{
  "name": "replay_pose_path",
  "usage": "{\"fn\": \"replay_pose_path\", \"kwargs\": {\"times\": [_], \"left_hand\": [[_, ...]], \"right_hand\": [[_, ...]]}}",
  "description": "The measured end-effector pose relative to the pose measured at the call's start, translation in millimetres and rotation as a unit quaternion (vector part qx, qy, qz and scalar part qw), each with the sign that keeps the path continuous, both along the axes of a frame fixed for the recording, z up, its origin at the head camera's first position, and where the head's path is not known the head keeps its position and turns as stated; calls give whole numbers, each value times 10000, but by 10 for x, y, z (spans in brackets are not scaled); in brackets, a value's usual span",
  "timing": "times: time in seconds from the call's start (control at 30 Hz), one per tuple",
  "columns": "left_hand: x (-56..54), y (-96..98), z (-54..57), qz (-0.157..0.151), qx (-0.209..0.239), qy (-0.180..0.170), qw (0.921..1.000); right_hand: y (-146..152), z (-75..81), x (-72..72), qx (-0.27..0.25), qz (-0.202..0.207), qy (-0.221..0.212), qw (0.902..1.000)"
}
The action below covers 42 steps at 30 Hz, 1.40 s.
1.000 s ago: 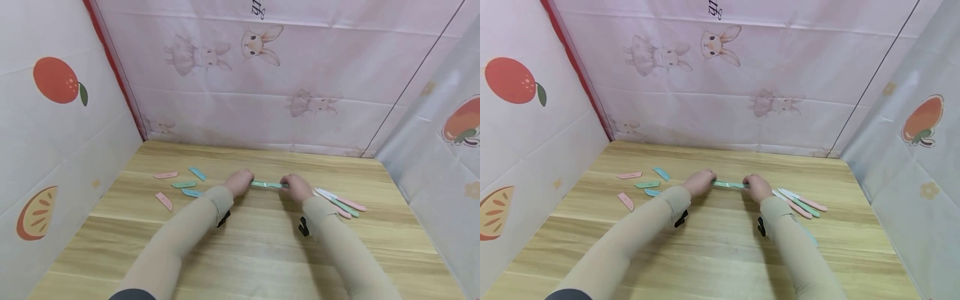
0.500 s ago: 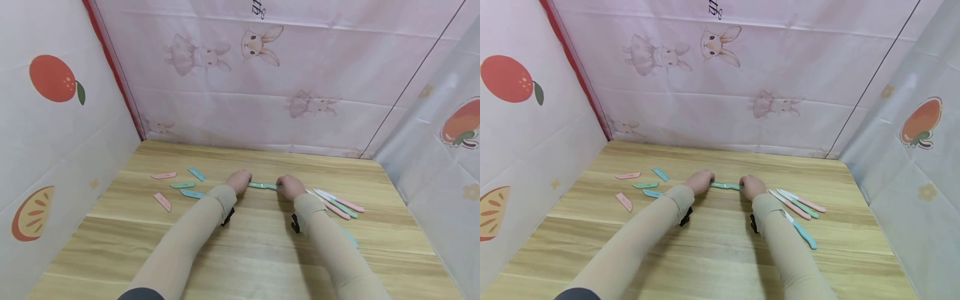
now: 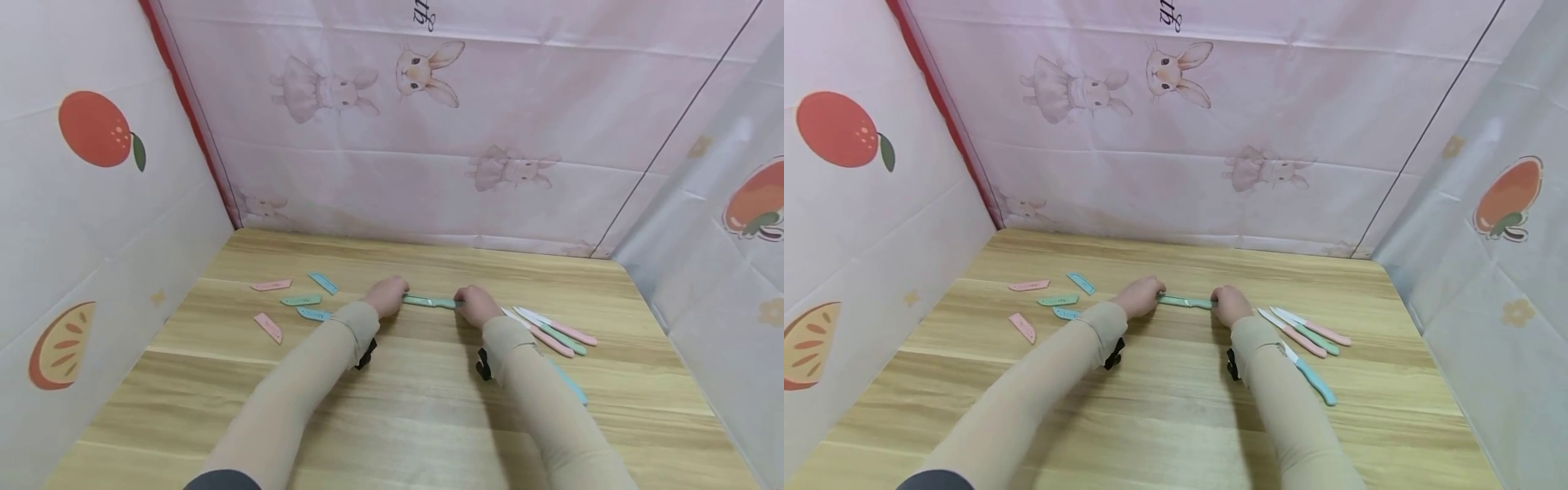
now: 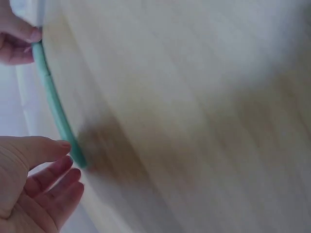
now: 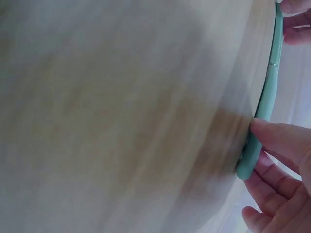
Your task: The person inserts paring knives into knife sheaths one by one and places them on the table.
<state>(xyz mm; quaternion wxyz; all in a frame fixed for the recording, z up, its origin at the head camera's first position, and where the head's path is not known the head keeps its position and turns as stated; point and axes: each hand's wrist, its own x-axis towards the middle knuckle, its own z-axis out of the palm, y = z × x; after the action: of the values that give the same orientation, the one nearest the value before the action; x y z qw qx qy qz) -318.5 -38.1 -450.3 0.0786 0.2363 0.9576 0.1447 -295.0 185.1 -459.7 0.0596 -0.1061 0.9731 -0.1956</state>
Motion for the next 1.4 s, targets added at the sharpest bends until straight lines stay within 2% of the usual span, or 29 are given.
{"fn": "replay_pose_path", "kwargs": {"times": [0.13, 0.23, 0.33, 0.43, 0.53, 0.63, 0.77, 0.87, 0.93, 1.1, 1.3, 1.4], "left_hand": [[109, -217, 170, 147, 219, -317, 9991], [177, -470, 286, 129, 305, -300, 9990], [210, -795, 342, 176, 236, -266, 9992], [212, -1120, 347, 251, 29, -191, 9995], [219, -1384, 317, 343, -239, -40, 9991], [248, -1586, 277, 364, -426, 94, 9984], [306, -1805, 228, 335, -895, 220, 9952], [345, -1926, 213, 180, -1180, 326, 9923], [363, -1983, 212, 83, -1210, 381, 9919], [370, -2044, 195, 177, -1157, 360, 9925], [324, -2051, 113, 419, -1270, 321, 9905], [297, -2083, 73, 216, -1347, 387, 9899]], "right_hand": [[59, 1, 53, -77, 235, 139, 9996], [154, 47, 134, -239, 365, 233, 9988], [259, 136, 245, -503, 393, 127, 9979], [363, 231, 385, -767, 280, -116, 9966], [480, 299, 518, -879, 169, -141, 9959], [612, 328, 626, -867, 86, 52, 9962], [794, 341, 747, -938, 16, 259, 9952], [935, 342, 829, -1007, -76, 267, 9945], [1037, 333, 877, -1027, -180, 294, 9941], [1260, 326, 978, -1053, -451, 431, 9925], [1459, 279, 1055, -1056, -718, 243, 9915], [1531, 244, 1086, -987, -791, 147, 9919]]}}
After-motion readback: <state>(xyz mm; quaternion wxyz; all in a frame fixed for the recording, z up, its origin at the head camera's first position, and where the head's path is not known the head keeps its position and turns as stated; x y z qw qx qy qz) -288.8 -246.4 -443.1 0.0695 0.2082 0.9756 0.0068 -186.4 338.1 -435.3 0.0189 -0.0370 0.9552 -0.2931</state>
